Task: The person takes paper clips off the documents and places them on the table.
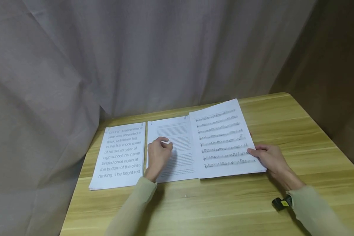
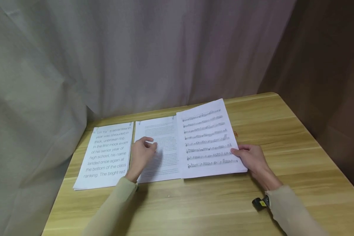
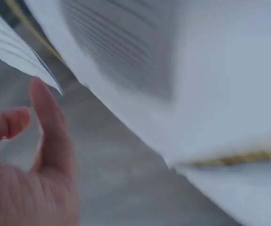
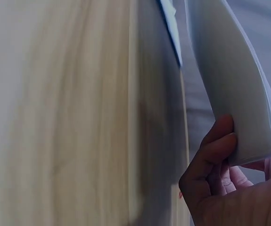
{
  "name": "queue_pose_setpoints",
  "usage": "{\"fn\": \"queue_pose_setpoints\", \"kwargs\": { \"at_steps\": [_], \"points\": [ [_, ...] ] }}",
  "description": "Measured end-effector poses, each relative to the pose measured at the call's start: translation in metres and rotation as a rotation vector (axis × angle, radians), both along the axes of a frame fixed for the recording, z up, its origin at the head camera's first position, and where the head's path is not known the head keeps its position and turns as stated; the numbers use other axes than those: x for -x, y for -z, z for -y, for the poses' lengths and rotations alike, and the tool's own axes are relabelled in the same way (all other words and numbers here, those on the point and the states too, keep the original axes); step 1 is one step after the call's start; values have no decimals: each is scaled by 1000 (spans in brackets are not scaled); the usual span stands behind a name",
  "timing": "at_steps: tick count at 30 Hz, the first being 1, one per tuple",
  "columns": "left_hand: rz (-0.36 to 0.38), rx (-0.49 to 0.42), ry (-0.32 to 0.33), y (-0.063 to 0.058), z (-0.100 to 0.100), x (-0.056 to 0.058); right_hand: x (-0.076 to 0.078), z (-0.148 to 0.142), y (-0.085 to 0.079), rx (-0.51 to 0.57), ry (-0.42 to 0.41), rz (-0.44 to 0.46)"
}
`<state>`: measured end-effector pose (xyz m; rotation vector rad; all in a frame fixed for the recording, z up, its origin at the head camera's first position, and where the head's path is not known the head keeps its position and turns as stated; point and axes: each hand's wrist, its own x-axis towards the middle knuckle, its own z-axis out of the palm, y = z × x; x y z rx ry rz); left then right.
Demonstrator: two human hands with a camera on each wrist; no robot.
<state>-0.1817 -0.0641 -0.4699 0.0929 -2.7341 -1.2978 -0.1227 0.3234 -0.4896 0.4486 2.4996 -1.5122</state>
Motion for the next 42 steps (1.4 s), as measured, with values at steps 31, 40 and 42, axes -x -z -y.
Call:
{"fn": "queue_pose_setpoints", "kwargs": {
  "at_steps": [31,40,42],
  "points": [
    [326,427,-119,19,64,33,26,7,7,-283,-35,-83],
    [229,365,-129,55,85,59,29,8,4,-343,-74,-66],
    [218,343,-143,54,86,59,29,7,5,-364,-89,-74]
  ]
}}
